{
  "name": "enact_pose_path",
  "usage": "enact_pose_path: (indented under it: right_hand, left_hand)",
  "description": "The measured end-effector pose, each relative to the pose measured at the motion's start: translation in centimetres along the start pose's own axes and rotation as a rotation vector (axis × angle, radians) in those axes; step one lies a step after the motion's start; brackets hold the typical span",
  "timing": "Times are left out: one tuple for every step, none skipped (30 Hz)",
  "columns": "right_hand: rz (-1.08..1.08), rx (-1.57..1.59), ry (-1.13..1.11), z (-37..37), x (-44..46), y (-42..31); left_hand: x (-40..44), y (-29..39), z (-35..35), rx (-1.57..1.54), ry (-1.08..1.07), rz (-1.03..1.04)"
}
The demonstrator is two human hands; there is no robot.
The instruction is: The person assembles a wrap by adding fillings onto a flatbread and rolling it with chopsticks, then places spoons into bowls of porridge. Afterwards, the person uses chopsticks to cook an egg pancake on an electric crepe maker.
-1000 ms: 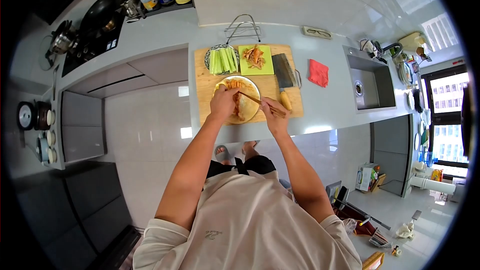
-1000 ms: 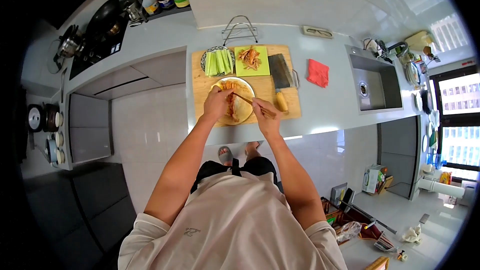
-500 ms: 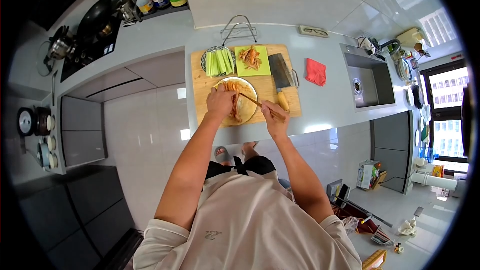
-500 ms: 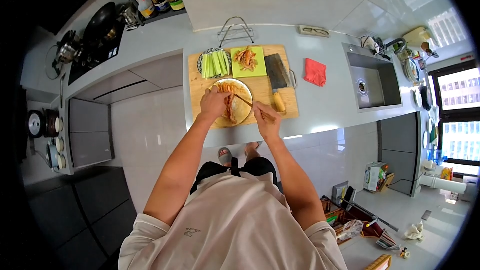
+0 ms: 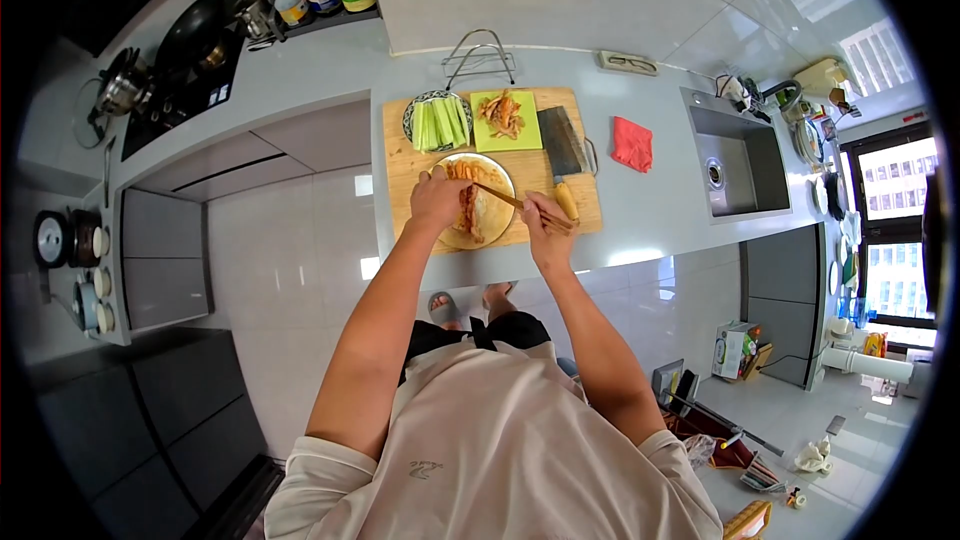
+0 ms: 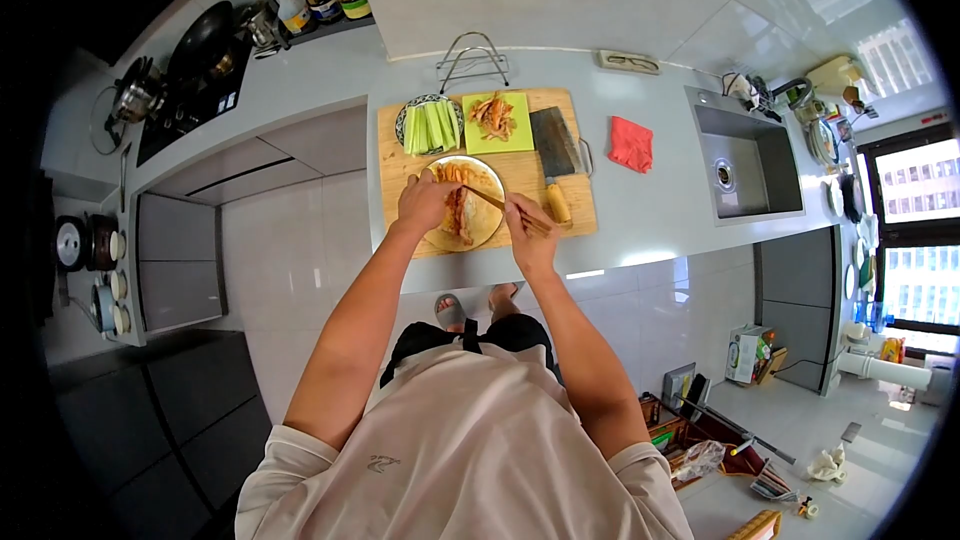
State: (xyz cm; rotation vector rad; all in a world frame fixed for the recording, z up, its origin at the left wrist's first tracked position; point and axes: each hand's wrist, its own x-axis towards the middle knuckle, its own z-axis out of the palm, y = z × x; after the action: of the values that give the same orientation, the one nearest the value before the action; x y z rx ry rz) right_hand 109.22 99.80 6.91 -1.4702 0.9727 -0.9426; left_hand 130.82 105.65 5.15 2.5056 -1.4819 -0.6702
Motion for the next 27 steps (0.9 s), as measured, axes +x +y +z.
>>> enact_pose_path:
  right_hand:
    - [0.003, -0.002, -0.010, 0.0, 0.1, -0.1]
    - [0.007, -0.004, -0.020, 0.0, 0.1, -0.2]
    - [0.015, 0.002, -0.026, 0.0, 0.2, -0.1]
    - [0.023, 0.007, -0.031, 0.0, 0.2, 0.0]
    - [0.030, 0.013, -0.037, 0.0, 0.3, 0.2]
    - [0.012, 0.020, -0.035, 0.0, 0.3, 0.4]
    - [-0.006, 0.027, -0.032, 0.1, 0.3, 0.6]
    - [-0.023, 0.034, -0.030, 0.0, 0.3, 0.8]
    - [-0.041, 0.022, -0.047, 0.0, 0.2, 0.8]
    - [-0.059, 0.009, -0.063, -0.1, 0.2, 0.9]
    - [-0.077, -0.003, -0.079, -0.1, 0.1, 0.9]
    - [-0.063, -0.010, -0.072, 0.0, 0.1, 0.5]
    - [-0.051, -0.017, -0.066, 0.0, 0.1, 0.1]
    - [-0.038, -0.023, -0.061, 0.1, 0.2, -0.3]
    - [-0.051, -0.049, -0.063, 0.2, 0.2, -0.6]
    - [-0.065, -0.075, -0.065, 0.3, 0.4, -0.9]
    - [-0.078, -0.102, -0.067, 0.4, 0.5, -1.1]
    - [-0.079, -0.057, -0.070, 0.6, 0.6, -1.0]
    - [-0.081, -0.012, -0.073, 0.8, 0.6, -0.8]
    - [-0.083, 0.032, -0.076, 0.9, 0.6, -0.7]
    - [-0.107, -0.002, -0.096, 0.7, 0.6, -0.8]
    - [-0.131, -0.035, -0.116, 0.6, 0.6, -0.8]
    - [-0.154, -0.068, -0.135, 0.6, 0.6, -0.8]
    - [-0.197, -0.125, -0.150, 0.5, 0.6, -1.1]
    - [-0.241, -0.182, -0.166, 0.4, 0.4, -1.5]
    - [-0.283, -0.239, -0.181, 0.3, 0.3, -1.8]
    - [-0.291, -0.236, -0.189, 0.2, 0.2, -1.8]
  left_hand:
    - [0.1, 0.0, -0.1, -0.004, -0.003, -0.001]
    - [0.1, 0.0, -0.1, -0.007, -0.006, -0.001]
    - [0.0, 0.1, -0.3, -0.009, -0.015, -0.004]
    - [0.1, 0.2, -0.5, -0.011, -0.024, -0.005]
    - [0.1, 0.3, -0.8, -0.013, -0.032, -0.007]
    - [0.2, 0.2, -0.7, 0.006, -0.019, 0.005]
    - [0.4, 0.1, -0.6, 0.025, -0.006, 0.017]
    - [0.5, 0.1, -0.4, 0.044, 0.006, 0.029]
    - [0.5, 0.1, -0.4, 0.052, 0.008, 0.031]
    - [0.5, 0.1, -0.4, 0.061, 0.011, 0.033]
    - [0.5, 0.1, -0.4, 0.070, 0.013, 0.035]
    - [0.4, 0.1, -0.3, 0.070, 0.024, 0.035]
    - [0.3, 0.1, -0.1, 0.071, 0.035, 0.034]
    - [0.3, 0.0, 0.0, 0.072, 0.047, 0.032]
    - [0.3, 0.0, 0.1, 0.073, 0.047, 0.033]
    - [0.2, -0.1, 0.1, 0.074, 0.048, 0.035]
    - [0.2, -0.1, 0.2, 0.074, 0.048, 0.036]
    - [0.2, -0.1, 0.1, 0.084, 0.053, 0.048]
    - [0.1, 0.0, -0.1, 0.094, 0.059, 0.061]
    - [0.1, 0.1, -0.2, 0.103, 0.066, 0.074]
    - [0.1, 0.2, -0.1, 0.109, 0.059, 0.069]
    - [0.3, 0.3, -0.1, 0.116, 0.053, 0.065]
    - [0.3, 0.3, 0.0, 0.123, 0.048, 0.060]
    - [0.3, 0.3, -0.2, 0.125, 0.044, 0.057]
    - [0.2, 0.3, -0.4, 0.128, 0.041, 0.053]
    - [0.1, 0.3, -0.5, 0.129, 0.037, 0.048]
    - [0.1, 0.2, -0.4, 0.129, 0.038, 0.047]
